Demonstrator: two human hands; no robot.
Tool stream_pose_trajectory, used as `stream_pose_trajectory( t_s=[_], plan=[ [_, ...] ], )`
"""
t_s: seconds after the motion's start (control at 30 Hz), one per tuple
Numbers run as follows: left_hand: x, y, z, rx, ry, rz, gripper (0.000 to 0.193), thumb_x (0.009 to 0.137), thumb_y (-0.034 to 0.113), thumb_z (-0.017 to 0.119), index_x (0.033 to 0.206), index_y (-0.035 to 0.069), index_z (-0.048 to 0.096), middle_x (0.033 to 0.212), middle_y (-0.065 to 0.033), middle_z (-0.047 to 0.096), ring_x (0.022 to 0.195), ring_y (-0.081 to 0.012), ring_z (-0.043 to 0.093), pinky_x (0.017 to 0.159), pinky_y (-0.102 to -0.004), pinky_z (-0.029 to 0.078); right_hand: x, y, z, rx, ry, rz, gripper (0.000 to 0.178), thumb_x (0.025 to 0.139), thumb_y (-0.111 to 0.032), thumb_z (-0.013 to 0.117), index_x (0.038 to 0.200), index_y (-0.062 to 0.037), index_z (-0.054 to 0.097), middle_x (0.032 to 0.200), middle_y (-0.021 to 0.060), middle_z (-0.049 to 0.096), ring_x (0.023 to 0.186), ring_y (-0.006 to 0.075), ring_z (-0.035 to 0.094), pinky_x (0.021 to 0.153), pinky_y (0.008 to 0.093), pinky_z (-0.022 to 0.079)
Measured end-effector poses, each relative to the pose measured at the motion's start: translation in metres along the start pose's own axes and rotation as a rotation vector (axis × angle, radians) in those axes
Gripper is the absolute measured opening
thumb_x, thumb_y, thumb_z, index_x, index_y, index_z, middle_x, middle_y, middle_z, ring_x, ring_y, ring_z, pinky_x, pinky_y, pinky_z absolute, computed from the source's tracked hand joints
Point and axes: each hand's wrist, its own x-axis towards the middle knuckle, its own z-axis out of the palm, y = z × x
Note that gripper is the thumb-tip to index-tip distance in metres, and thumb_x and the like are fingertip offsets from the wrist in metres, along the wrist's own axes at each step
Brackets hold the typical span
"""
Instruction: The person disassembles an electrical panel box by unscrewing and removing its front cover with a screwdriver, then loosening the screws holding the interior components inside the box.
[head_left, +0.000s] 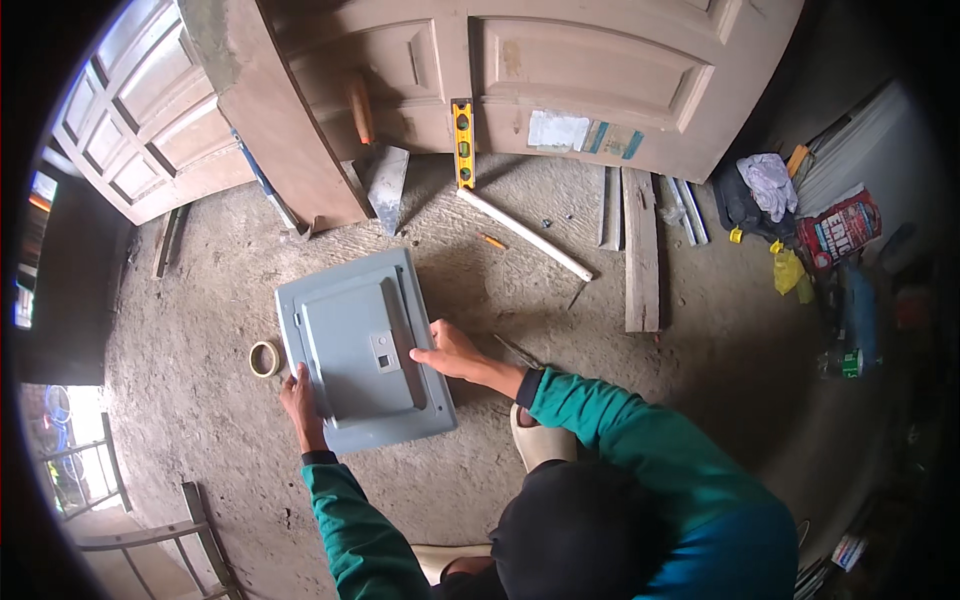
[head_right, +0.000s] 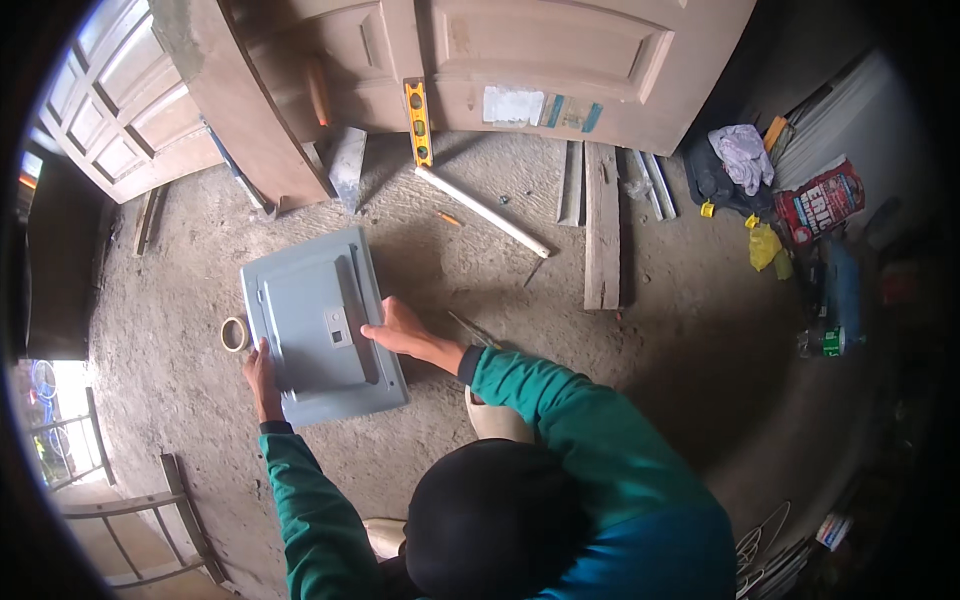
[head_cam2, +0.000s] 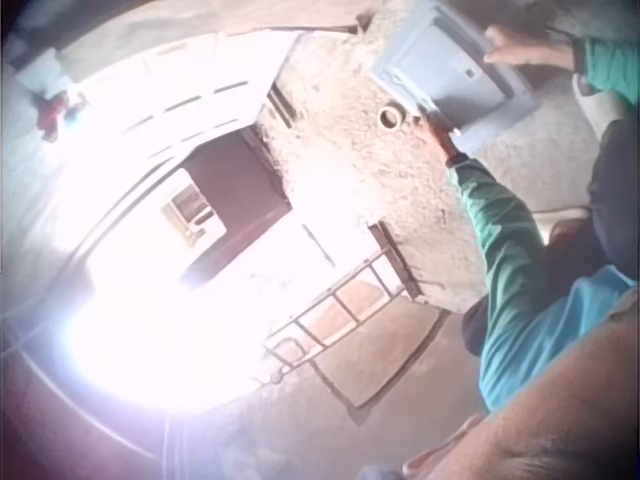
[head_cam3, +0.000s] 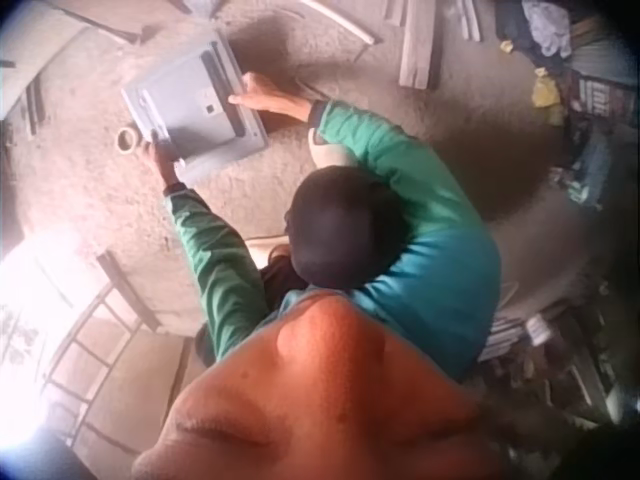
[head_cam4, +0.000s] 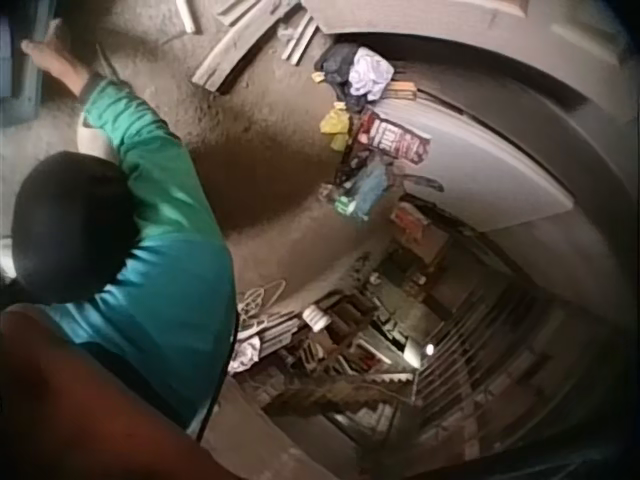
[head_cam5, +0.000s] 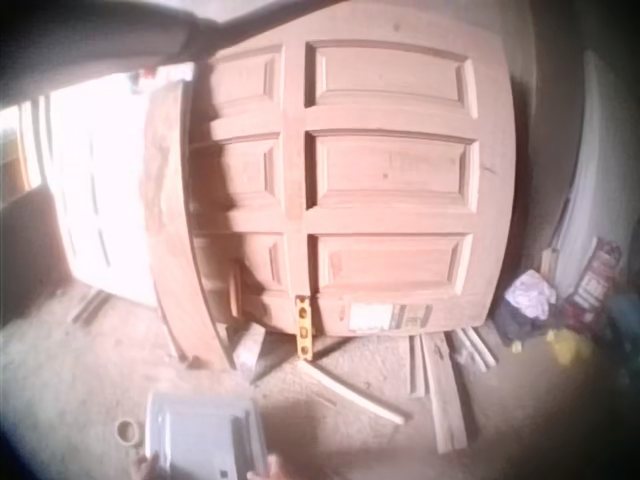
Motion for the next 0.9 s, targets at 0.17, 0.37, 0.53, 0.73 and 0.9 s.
stream_pose_trajectory(
  t_s=[0.17,0.37,0.53,0.73,0.9],
  plan=[
    [-0.039,0.031,0.016,-0.127,-0.163,-0.039,0.047,0.086,0.037,0.071,0.104,-0.006,0.064,0.083,-0.0035,0.063,0.071,-0.0092,0.054,0.063,-0.0241,0.044,-0.021,0.020,-0.018,0.159,0.224,-0.151,0.055,0.075,-0.028,0.073,0.113,0.0091,0.054,0.096,0.0221,0.066,0.089,0.0262,0.065,0.085,0.0329,0.048],
    [-0.062,0.103,-0.001,-0.262,-0.248,0.148,0.048,0.093,0.027,0.064,0.124,-0.006,0.049,0.098,-0.0095,0.065,0.086,-0.0086,0.058,0.076,-0.0218,0.044,-0.090,-0.097,-0.057,0.437,-0.048,-0.328,0.026,0.084,-0.013,0.065,0.105,0.0020,0.064,0.096,0.0088,0.069,0.088,0.0129,0.062,0.080,0.0286,0.050],
    [-0.091,0.173,0.007,-0.259,-0.251,0.365,0.062,0.089,0.030,0.067,0.135,-0.004,0.042,0.125,-0.0156,0.053,0.110,-0.0221,0.055,0.096,-0.0311,0.042,-0.115,-0.158,-0.083,0.519,0.140,-0.570,0.020,0.085,-0.006,0.061,0.102,0.0034,0.065,0.086,0.0045,0.069,0.077,0.0089,0.060,0.070,0.0271,0.049],
    [-0.204,0.236,0.026,-0.146,-0.835,0.780,0.105,0.070,0.029,0.081,0.149,0.002,0.018,0.151,-0.0216,0.025,0.141,-0.0325,0.026,0.113,-0.0422,0.024,-0.128,-0.196,-0.103,-0.107,0.479,-0.889,0.008,0.080,-0.002,0.060,0.087,0.0008,0.060,0.077,0.0159,0.064,0.065,0.0240,0.066,0.053,0.0342,0.048],
    [-0.192,0.215,0.068,-0.799,-0.899,0.407,0.096,0.080,0.034,0.070,0.152,0.007,0.012,0.153,-0.0175,0.024,0.143,-0.0298,0.020,0.115,-0.0480,0.016,-0.113,-0.185,-0.093,-0.257,0.603,-0.988,0.006,0.082,-0.001,0.059,0.086,0.0017,0.062,0.078,0.0164,0.066,0.058,0.0240,0.063,0.051,0.0314,0.048]
  ],
)
